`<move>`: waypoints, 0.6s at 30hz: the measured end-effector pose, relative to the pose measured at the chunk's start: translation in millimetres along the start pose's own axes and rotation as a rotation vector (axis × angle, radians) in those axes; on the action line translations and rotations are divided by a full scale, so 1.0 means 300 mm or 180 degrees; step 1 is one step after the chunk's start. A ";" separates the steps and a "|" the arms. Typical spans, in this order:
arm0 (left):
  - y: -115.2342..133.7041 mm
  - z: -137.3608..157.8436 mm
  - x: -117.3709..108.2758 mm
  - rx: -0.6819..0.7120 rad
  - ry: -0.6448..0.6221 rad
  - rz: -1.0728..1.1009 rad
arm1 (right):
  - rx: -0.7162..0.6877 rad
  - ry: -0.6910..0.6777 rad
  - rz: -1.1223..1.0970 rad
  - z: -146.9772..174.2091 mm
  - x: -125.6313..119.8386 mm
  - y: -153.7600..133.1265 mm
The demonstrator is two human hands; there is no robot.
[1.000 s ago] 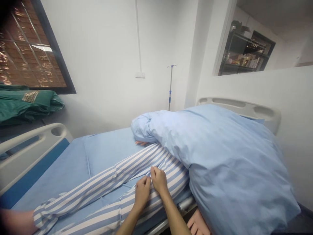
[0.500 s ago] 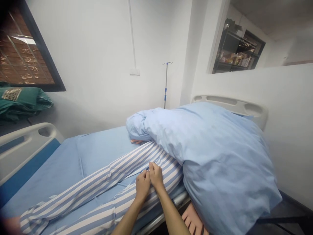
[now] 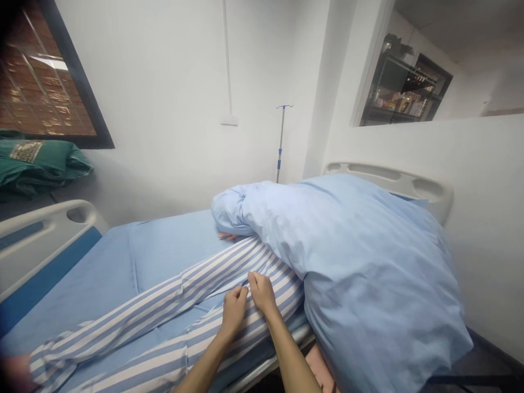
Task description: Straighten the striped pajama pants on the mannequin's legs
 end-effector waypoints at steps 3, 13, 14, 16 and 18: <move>0.054 -0.030 0.010 0.0047 -0.0092 0.0320 | 0.0009 0.0058 -0.0199 -0.002 -0.005 -0.003; 0.011 -0.013 0.079 0.0013 0.0388 -0.0189 | 0.0312 0.0577 -0.0638 -0.006 -0.006 0.019; 0.007 -0.012 0.081 0.0044 0.0361 -0.0296 | 0.0351 0.0579 -0.0618 -0.011 -0.008 0.018; 0.008 -0.013 0.084 0.0084 0.0296 -0.0451 | 0.0341 0.0506 -0.0533 -0.024 -0.022 0.010; 0.013 -0.016 0.085 0.0107 0.0256 -0.0522 | 0.0203 0.0378 -0.0385 -0.036 -0.045 0.001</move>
Point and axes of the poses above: each hand's wrist, its own z-axis away from the middle knuckle, its own x-axis out of the palm, y = z × x, the point moved 2 cm from there along -z, towards the middle knuckle, and after that the axes turned 4 degrees about -y, right-handed, at the moved point
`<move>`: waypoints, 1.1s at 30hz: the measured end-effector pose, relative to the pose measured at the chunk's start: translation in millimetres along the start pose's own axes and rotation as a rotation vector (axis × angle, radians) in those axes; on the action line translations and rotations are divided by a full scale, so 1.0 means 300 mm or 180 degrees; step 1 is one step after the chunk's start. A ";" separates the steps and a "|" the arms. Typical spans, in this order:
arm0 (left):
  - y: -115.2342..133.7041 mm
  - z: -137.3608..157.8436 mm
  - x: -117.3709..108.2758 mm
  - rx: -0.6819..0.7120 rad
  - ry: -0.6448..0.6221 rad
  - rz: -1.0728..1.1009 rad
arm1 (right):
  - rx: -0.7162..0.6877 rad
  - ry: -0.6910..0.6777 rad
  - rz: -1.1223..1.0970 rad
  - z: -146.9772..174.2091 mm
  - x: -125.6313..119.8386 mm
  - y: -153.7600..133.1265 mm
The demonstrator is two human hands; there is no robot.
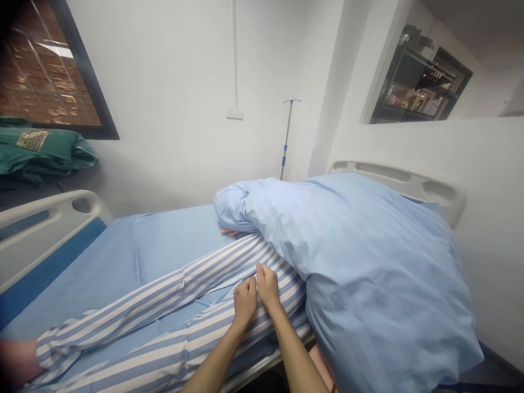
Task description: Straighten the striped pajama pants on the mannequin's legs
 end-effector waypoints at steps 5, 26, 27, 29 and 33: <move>-0.003 0.007 -0.001 0.0052 0.0050 0.0044 | -0.0211 -0.0057 0.0440 0.000 -0.041 0.018; 0.036 -0.028 0.044 0.0140 -0.0483 -0.0540 | -0.0023 0.0130 0.0464 -0.012 -0.058 0.037; 0.036 -0.030 0.042 0.0121 -0.0469 -0.0593 | -0.0104 0.0069 0.0489 -0.023 -0.067 0.026; 0.035 -0.032 0.043 0.0126 -0.0432 -0.0657 | -0.0278 -0.0014 0.0558 -0.043 -0.084 0.015; 0.032 -0.026 0.061 0.0138 -0.0345 -0.0560 | -0.0190 -0.0014 0.0724 -0.053 -0.094 0.058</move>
Point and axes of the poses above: each hand's wrist, its own z-axis away from the middle knuckle, its own x-axis out of the palm, y = z × x, the point moved 2 cm from there along -z, towards the middle knuckle, and after that the axes turned 4 degrees about -y, right-handed, at the moved point
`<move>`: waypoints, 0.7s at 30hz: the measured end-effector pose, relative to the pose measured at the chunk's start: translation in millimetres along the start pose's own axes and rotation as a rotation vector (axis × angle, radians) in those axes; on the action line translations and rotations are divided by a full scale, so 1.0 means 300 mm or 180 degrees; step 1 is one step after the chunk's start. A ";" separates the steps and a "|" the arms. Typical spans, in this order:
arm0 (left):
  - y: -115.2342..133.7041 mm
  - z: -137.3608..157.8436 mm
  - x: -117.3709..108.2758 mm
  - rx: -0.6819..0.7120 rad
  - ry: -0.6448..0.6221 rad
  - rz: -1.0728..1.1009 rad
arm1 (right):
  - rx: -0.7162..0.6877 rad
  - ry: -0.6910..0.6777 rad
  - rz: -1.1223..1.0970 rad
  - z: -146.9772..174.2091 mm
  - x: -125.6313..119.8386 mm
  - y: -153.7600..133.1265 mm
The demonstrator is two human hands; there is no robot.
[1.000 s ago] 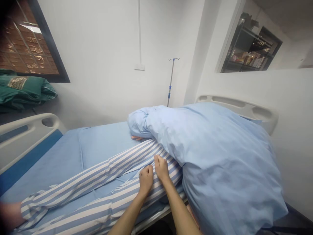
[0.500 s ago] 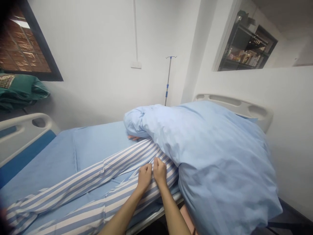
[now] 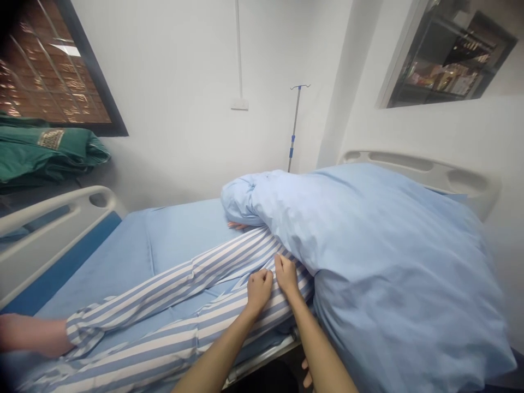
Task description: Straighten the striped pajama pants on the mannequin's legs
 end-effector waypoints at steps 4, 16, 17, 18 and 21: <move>0.004 0.006 -0.012 -0.0074 -0.0155 0.0320 | 0.0135 -0.0047 0.0254 0.015 0.024 0.049; -0.602 0.284 -0.974 -0.1319 0.0697 -0.0284 | 0.0117 -0.0202 0.0867 0.029 0.043 0.061; -0.658 0.326 -1.004 -0.1433 0.0724 -0.0456 | 0.0108 -0.0197 0.0906 0.031 0.045 0.060; -0.707 0.362 -1.016 -0.1537 0.0717 -0.0644 | 0.0107 -0.0189 0.0955 0.033 0.047 0.058; -0.807 0.425 -0.991 -0.1657 0.0511 -0.1201 | 0.0134 -0.0213 0.1133 0.039 0.052 0.045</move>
Point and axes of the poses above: each hand's wrist, its own z-axis away from the middle knuckle, its own x-axis out of the palm, y = z × x, the point moved 2 cm from there along -z, towards the middle knuckle, and after that the axes turned 4 degrees about -y, right-handed, at the moved point
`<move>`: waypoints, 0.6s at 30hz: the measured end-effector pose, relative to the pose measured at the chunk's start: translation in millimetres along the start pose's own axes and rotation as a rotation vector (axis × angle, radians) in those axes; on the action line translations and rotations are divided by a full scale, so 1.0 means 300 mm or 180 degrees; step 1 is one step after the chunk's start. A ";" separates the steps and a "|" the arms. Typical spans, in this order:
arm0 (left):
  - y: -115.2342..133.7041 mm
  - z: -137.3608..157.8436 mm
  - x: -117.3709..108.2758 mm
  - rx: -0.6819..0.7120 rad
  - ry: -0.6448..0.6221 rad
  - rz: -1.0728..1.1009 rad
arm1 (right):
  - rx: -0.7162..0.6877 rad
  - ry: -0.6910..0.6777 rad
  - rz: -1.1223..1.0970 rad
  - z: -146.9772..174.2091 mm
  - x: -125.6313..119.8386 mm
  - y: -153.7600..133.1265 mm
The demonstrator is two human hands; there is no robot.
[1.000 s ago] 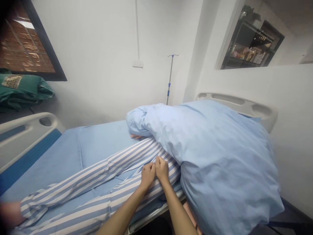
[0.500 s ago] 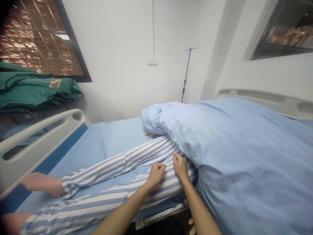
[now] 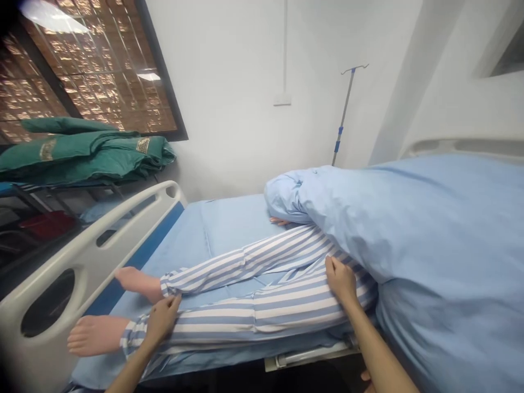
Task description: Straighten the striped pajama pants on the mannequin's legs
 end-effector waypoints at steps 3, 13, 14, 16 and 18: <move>-0.026 -0.001 0.032 0.0066 -0.0024 -0.0207 | 0.0064 -0.0092 0.0190 0.001 -0.004 -0.014; -0.037 0.014 0.007 -0.0118 0.0025 -0.0213 | -0.0065 -0.0690 0.0096 0.071 0.094 -0.241; -0.036 0.017 0.008 -0.0116 0.0025 -0.0211 | -0.0242 -0.0808 -0.0090 0.110 0.135 -0.325; -0.038 0.021 0.010 -0.0034 0.0016 -0.0142 | -0.0722 -0.1090 -0.0525 0.202 0.221 -0.535; -0.046 0.020 0.012 0.0032 0.0031 -0.0012 | -0.1044 -0.1238 -0.1018 0.288 0.285 -0.772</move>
Point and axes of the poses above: each hand's wrist, its own z-axis away from the middle knuckle, its own x-axis out of the palm, y = z × x, the point moved 2 cm from there along -z, towards the middle knuckle, and after that the axes turned 4 degrees about -y, right-handed, at the moved point
